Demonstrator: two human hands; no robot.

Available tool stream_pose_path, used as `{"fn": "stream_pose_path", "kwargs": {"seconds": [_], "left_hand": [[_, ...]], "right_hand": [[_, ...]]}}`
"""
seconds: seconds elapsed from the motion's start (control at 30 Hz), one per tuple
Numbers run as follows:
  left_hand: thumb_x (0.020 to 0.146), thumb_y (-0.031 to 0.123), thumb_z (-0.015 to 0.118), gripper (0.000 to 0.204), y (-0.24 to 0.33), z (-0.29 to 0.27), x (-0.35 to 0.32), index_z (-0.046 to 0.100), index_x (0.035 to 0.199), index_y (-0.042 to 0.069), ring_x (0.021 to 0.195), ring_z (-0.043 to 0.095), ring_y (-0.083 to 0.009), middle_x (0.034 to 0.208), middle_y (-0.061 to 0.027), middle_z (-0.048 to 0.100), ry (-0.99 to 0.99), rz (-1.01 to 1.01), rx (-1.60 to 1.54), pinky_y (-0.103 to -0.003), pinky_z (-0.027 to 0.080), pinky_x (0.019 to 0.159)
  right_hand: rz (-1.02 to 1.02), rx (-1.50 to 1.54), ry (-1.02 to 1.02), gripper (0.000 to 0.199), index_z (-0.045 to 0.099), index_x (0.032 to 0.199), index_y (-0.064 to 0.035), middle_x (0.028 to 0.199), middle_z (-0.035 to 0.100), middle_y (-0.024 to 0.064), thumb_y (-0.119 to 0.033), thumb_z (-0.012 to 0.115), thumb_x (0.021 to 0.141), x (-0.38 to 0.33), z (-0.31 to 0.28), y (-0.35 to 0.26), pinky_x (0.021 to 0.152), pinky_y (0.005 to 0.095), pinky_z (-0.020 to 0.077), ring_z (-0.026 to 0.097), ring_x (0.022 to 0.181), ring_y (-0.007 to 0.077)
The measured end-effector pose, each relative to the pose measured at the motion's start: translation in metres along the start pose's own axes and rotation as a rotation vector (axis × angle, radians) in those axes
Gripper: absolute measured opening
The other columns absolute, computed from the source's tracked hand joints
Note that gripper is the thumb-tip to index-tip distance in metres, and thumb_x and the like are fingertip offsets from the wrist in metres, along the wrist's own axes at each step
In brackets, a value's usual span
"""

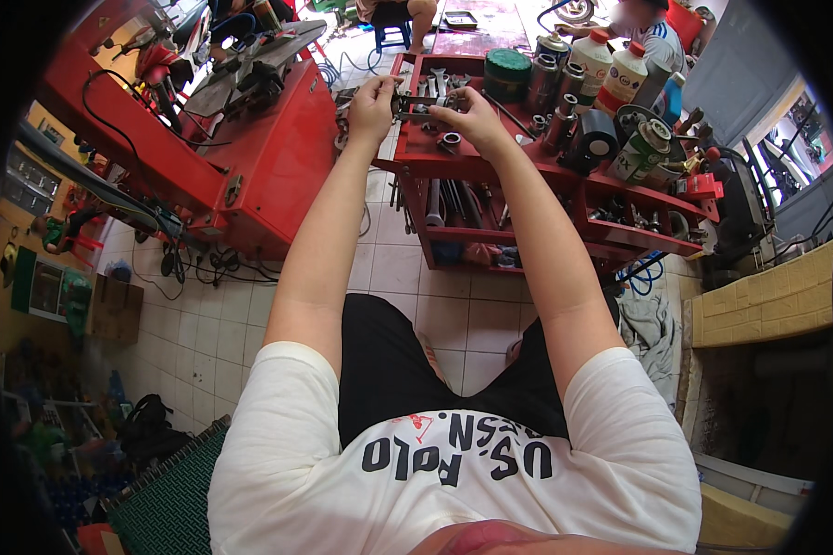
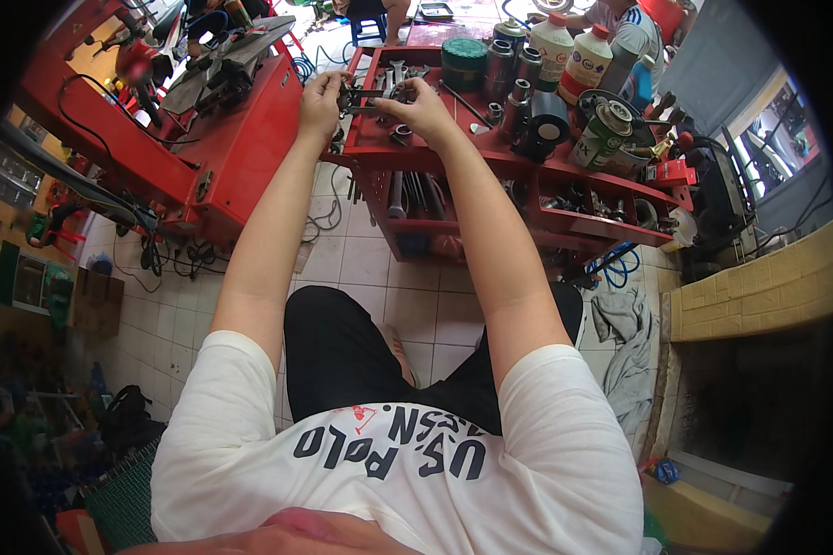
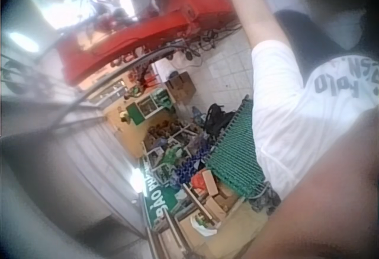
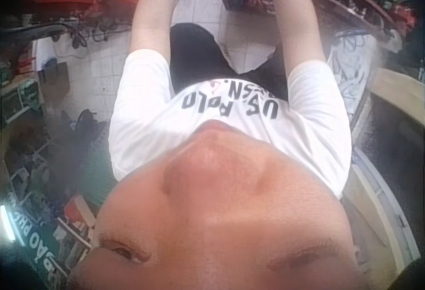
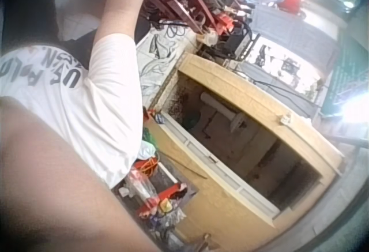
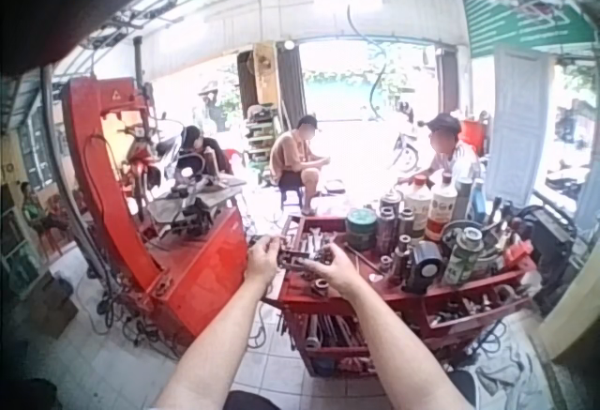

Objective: The person sits on the floor of a workshop and assembles a small mechanical component, likely a carburetor, using their hands. They manipulate small parts and tools on a red workbench, repeatedly adjusting and fitting pieces together.

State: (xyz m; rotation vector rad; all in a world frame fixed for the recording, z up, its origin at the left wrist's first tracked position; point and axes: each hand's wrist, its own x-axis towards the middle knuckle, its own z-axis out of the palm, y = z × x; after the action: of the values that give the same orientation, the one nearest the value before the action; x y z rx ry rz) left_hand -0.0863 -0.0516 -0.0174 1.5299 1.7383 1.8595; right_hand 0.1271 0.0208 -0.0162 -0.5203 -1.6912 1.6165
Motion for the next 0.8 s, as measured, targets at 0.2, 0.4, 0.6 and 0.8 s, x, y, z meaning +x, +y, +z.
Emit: {"fn": "stream_pose_path", "kwargs": {"seconds": [0.2,0.4,0.6,0.8], "left_hand": [[0.100,0.040,0.066,0.035,0.001,0.005,-0.004,0.072,0.106,0.006,0.084,0.068,-0.0169,0.087,-0.0069,0.071,0.069,-0.039,0.135,-0.032,0.052,0.077],[0.099,0.042,0.068,0.038,-0.006,0.001,0.000,0.070,0.106,0.005,0.082,0.068,-0.0175,0.086,-0.0075,0.071,0.006,0.074,0.059,-0.032,0.053,0.074],[0.100,0.040,0.066,0.036,0.002,0.007,-0.006,0.072,0.102,0.004,0.083,0.068,-0.0182,0.088,-0.0099,0.071,0.076,-0.015,0.165,-0.035,0.053,0.074],[0.098,0.043,0.069,0.039,-0.001,0.005,-0.002,0.071,0.099,0.003,0.079,0.068,-0.0189,0.085,-0.0092,0.072,0.038,0.131,0.062,-0.035,0.053,0.074]], "right_hand": [[0.007,-0.009,0.000,0.053,0.052,0.124,0.0050,0.113,0.064,0.0139,-0.019,0.083,0.089,-0.001,0.000,-0.001,0.083,0.0315,0.0604,0.069,0.099,0.0196],[0.002,-0.011,0.000,0.053,0.052,0.124,0.0050,0.113,0.064,0.0137,-0.019,0.083,0.089,0.000,0.000,0.000,0.081,0.0310,0.0604,0.069,0.098,0.0194],[-0.002,0.002,-0.008,0.053,0.052,0.124,0.0055,0.115,0.063,0.0144,-0.019,0.083,0.089,-0.001,-0.001,0.001,0.080,0.0314,0.0608,0.070,0.097,0.0201],[0.012,-0.003,-0.006,0.054,0.051,0.125,0.0056,0.117,0.062,0.0155,-0.018,0.083,0.089,-0.001,0.000,0.000,0.081,0.0319,0.0608,0.071,0.099,0.0214]]}}
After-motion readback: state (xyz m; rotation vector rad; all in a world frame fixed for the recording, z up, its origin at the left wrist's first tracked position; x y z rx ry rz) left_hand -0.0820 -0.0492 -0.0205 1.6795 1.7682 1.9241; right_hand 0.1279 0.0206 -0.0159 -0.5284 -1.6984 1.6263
